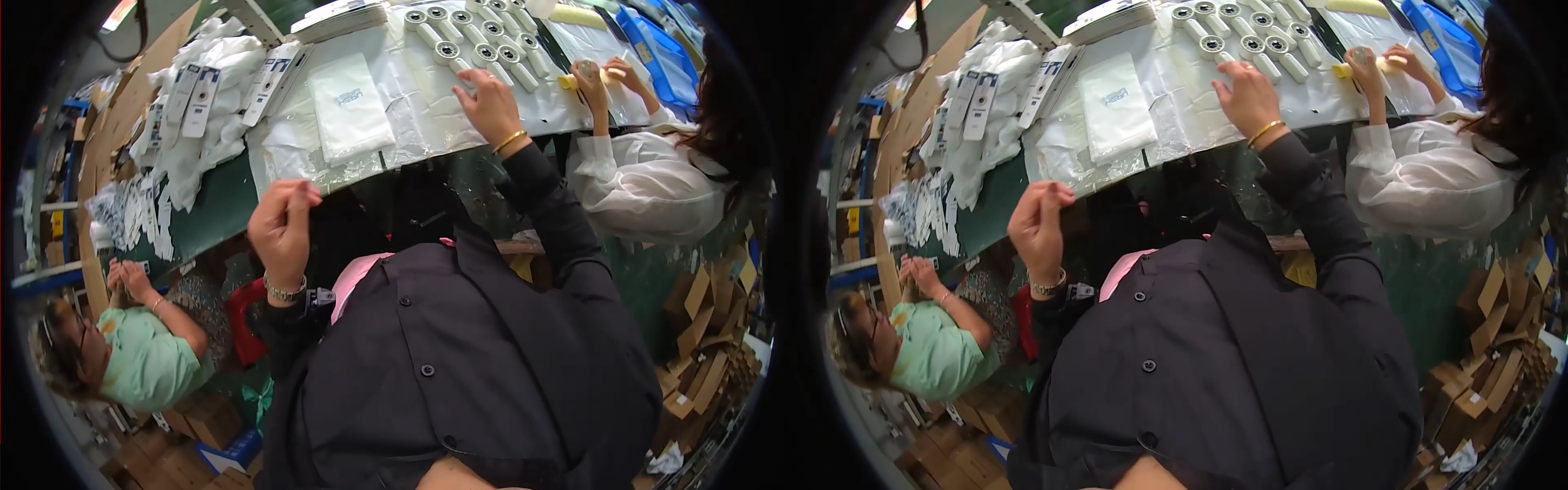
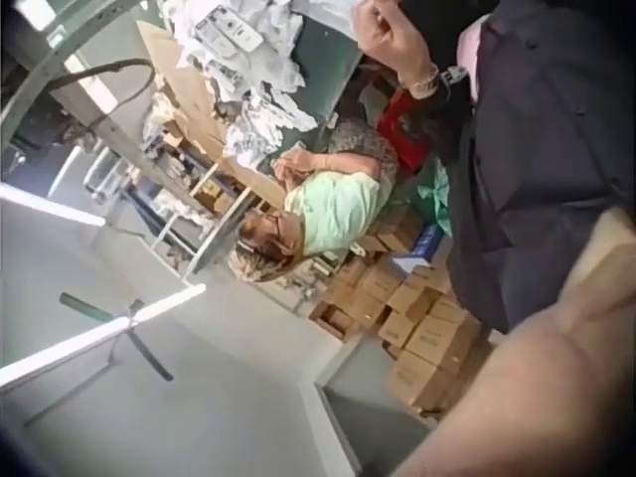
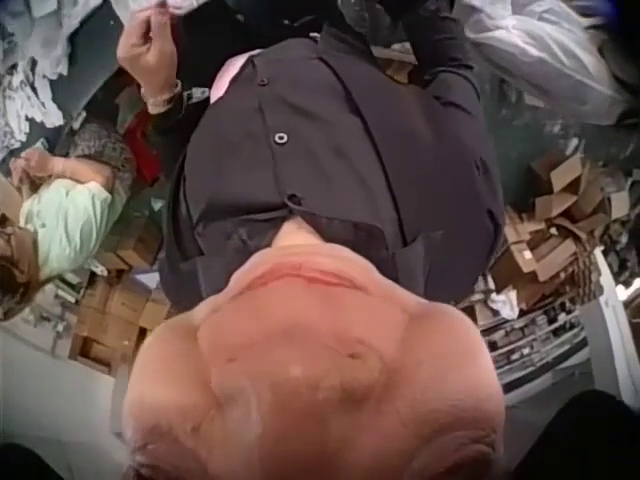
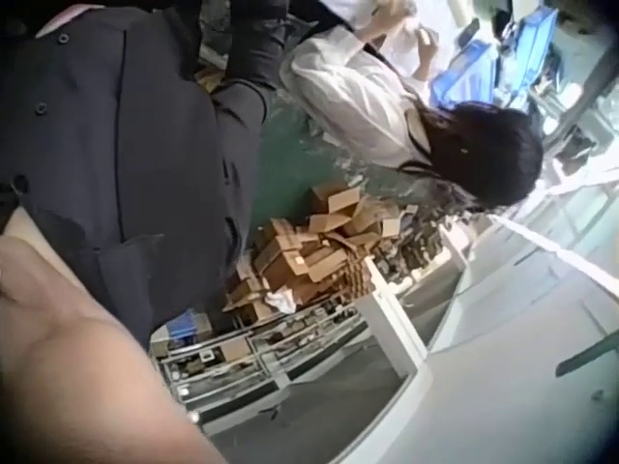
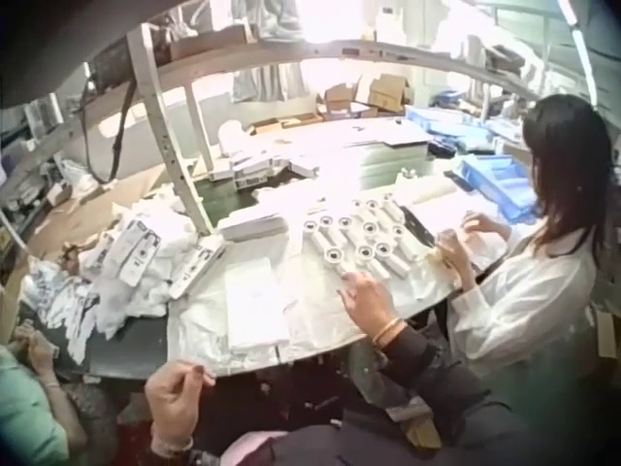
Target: The person picks up a white plastic part and places it inside a clear plastic bag, folds the top of the bag over, and seals it with a piece of tape. They then set the packaged component aside and reach for another white plastic part and a bag to repeat the process.
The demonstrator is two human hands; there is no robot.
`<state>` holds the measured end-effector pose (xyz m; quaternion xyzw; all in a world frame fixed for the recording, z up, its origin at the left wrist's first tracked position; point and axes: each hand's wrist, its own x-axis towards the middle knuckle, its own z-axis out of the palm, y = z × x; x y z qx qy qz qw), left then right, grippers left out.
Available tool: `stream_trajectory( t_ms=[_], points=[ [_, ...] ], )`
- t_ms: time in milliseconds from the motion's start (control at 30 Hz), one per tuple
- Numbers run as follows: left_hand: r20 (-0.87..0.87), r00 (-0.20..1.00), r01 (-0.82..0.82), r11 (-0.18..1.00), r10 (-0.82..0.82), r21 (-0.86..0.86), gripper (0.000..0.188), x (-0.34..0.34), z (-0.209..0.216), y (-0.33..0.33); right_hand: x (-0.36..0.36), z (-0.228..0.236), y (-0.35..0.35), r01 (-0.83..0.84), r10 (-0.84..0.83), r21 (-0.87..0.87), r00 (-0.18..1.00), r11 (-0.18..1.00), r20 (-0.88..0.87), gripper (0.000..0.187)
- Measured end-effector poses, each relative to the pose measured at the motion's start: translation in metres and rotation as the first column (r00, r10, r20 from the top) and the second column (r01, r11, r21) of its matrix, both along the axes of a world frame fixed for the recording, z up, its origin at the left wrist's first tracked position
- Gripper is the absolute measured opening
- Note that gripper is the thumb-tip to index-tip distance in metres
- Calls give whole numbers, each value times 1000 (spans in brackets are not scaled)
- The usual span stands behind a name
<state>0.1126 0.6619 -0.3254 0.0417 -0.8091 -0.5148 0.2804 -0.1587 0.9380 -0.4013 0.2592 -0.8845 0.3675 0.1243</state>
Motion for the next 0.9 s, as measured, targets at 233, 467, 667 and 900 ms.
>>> stream_trajectory(
  t_ms=[233,467,667,900],
  points=[
    [130,988,122,926,-80,-356,10,-22,-16,0,-35,-9,-34,241,-242,364,969,900,-43,39],
    [117,993,82,817,-18,-570,17,-68,-64,-28,-40,-18,-42,34,-10,376,998,926,-66,36],
    [172,985,117,822,-24,-557,19,-100,-81,-39,0,-7,-42,-170,188,138,974,976,-125,28],
    [174,985,101,844,-9,-527,17,-119,-95,-42,26,-7,-64,96,-56,317,990,944,-132,31]
  ],
)
